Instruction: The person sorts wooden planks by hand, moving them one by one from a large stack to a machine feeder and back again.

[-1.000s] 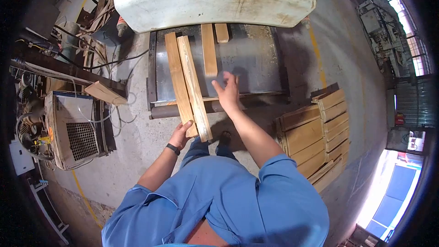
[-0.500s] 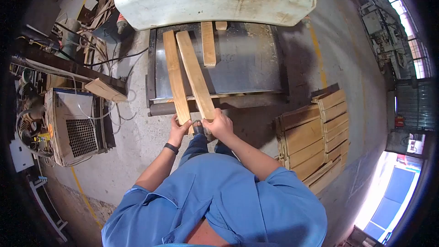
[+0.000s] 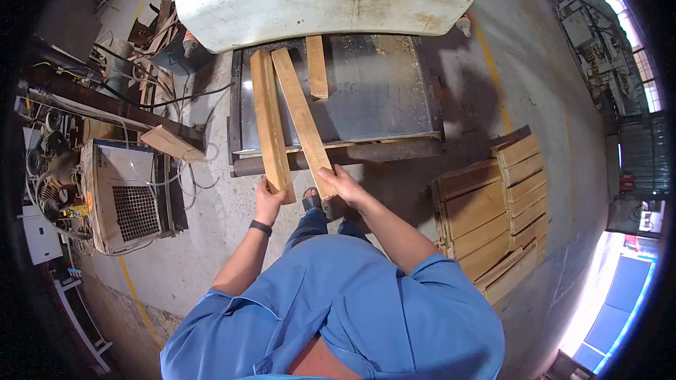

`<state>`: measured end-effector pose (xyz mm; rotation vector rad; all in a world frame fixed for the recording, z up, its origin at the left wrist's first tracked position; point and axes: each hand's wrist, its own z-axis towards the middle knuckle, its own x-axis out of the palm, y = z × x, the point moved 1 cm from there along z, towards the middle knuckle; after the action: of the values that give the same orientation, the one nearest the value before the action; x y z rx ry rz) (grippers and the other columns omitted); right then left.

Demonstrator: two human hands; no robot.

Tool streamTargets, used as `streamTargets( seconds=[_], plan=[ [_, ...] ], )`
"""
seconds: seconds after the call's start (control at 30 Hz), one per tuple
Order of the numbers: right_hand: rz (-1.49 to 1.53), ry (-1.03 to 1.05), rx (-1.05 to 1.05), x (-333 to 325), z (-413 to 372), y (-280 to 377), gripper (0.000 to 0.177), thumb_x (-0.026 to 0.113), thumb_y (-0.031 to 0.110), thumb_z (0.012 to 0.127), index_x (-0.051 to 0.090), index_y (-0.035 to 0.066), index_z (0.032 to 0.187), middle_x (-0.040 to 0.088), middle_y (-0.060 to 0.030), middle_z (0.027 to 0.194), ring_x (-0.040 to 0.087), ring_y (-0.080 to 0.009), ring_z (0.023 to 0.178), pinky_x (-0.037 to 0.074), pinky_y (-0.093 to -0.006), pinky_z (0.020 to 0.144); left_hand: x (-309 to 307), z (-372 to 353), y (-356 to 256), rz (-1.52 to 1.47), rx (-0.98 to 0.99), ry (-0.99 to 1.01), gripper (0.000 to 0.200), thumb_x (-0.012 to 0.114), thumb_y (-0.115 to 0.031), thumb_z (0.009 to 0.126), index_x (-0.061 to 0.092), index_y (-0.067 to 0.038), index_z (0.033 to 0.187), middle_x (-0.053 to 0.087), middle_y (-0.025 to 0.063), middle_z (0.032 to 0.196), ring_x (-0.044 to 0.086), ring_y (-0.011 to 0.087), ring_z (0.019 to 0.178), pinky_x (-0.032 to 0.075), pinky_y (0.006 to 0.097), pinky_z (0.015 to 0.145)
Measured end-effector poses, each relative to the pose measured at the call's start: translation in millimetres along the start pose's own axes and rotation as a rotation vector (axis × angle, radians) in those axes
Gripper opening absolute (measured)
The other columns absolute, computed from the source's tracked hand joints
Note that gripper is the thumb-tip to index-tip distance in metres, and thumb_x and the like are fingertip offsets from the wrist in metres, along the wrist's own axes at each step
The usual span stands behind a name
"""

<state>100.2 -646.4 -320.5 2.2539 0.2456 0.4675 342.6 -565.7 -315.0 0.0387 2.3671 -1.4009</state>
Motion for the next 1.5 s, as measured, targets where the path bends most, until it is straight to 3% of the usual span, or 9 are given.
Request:
streamTargets(
  seconds=[0.13, 0.27, 0.57, 0.83, 1.13, 1.27, 1.3, 1.33, 1.5],
  plan=[
    [-0.036, 0.047, -0.114, -12, 2, -3, 0.064, 0.071, 0.04, 0.095, 0.051, -0.01, 0.13, 0.064, -0.0169, 0.121, 0.06, -0.0204, 0.111, 0.049, -0.0346, 0.095, -1, -5, 12, -0.697, -0.124, 0.141, 0.065, 0.075, -0.009, 0.086, 0.043, 0.005, 0.141, 0.066, 0.0112, 0.116, 0.067, 0.0191, 0.095, 0.056, 0.0338, 0.08],
    [-0.047, 0.036, -0.05, -14, -3, 6, 0.065, 0.073, 0.039, 0.094, 0.049, -0.009, 0.131, 0.063, -0.017, 0.123, 0.059, -0.0208, 0.115, 0.049, -0.0347, 0.097, 5, -13, 19, -0.792, -0.118, 0.12, 0.055, 0.071, -0.011, 0.093, 0.045, 0.001, 0.14, 0.065, 0.0111, 0.118, 0.066, 0.0208, 0.106, 0.055, 0.0347, 0.09],
    [-0.061, 0.037, -0.086, -16, -12, 16, 0.064, 0.07, 0.04, 0.096, 0.05, -0.008, 0.133, 0.063, -0.016, 0.122, 0.06, -0.0226, 0.115, 0.05, -0.0351, 0.096, -11, -48, -40, -1.324, -0.204, 0.541, 0.062, 0.053, -0.053, 0.101, 0.049, -0.006, 0.143, 0.066, 0.0126, 0.117, 0.065, 0.0219, 0.098, 0.056, 0.0405, 0.086],
    [-0.145, -0.009, -0.127, -38, -17, -4, 0.068, 0.067, 0.044, 0.097, 0.05, -0.009, 0.135, 0.064, -0.0186, 0.123, 0.062, -0.0241, 0.113, 0.048, -0.0365, 0.097, 6, -26, 8, -0.808, -0.207, 0.16, 0.051, 0.065, -0.042, 0.098, 0.059, -0.001, 0.128, 0.067, 0.0074, 0.11, 0.065, 0.0194, 0.097, 0.054, 0.0384, 0.087],
    [-0.311, 0.0, -0.13, -69, -56, -9, 0.074, 0.061, 0.055, 0.097, 0.055, -0.011, 0.131, 0.066, -0.0163, 0.122, 0.061, -0.0214, 0.11, 0.049, -0.0343, 0.095, 11, -24, 29, -0.281, -0.016, -0.121, 0.058, 0.047, -0.048, 0.106, 0.055, 0.004, 0.131, 0.065, 0.015, 0.113, 0.061, 0.0227, 0.101, 0.05, 0.035, 0.091],
    [-0.245, 0.023, -0.016, -95, -91, -6, 0.068, 0.063, 0.051, 0.098, 0.055, -0.007, 0.134, 0.067, -0.0128, 0.119, 0.062, -0.0165, 0.105, 0.05, -0.0307, 0.09, 1, -38, 0, -0.911, -0.317, 0.15, 0.066, 0.04, -0.06, 0.105, 0.053, -0.003, 0.136, 0.066, 0.0151, 0.108, 0.063, 0.0234, 0.096, 0.054, 0.0389, 0.084],
    [-0.203, -0.012, -0.083, -106, -92, -25, 0.06, 0.063, 0.045, 0.099, 0.055, -0.003, 0.133, 0.068, -0.0113, 0.116, 0.066, -0.0161, 0.097, 0.054, -0.0301, 0.083, -9, -39, 0, -1.088, -0.301, 0.422, 0.069, 0.037, -0.065, 0.103, 0.052, -0.007, 0.137, 0.065, 0.0112, 0.096, 0.062, 0.0221, 0.082, 0.055, 0.0381, 0.073],
    [-0.089, -0.001, -0.032, -110, -103, -30, 0.057, 0.063, 0.044, 0.1, 0.056, -0.002, 0.133, 0.068, -0.0113, 0.114, 0.067, -0.0171, 0.095, 0.055, -0.0311, 0.081, -11, -47, -22, -1.353, -0.494, 0.513, 0.066, 0.038, -0.062, 0.104, 0.052, -0.007, 0.138, 0.058, 0.0061, 0.083, 0.056, 0.0184, 0.069, 0.052, 0.0333, 0.064],
    [0.319, 0.001, 0.053, -118, -143, -49, 0.044, 0.061, 0.035, 0.102, 0.056, 0.001, 0.129, 0.07, -0.0133, 0.103, 0.073, -0.0227, 0.086, 0.061, -0.0365, 0.071, -1, -62, -25, -1.753, -0.369, 0.916, 0.051, 0.052, -0.036, 0.104, 0.049, -0.003, 0.143, 0.05, 0.0032, 0.079, 0.051, 0.0121, 0.063, 0.05, 0.0222, 0.054]
  ],
)
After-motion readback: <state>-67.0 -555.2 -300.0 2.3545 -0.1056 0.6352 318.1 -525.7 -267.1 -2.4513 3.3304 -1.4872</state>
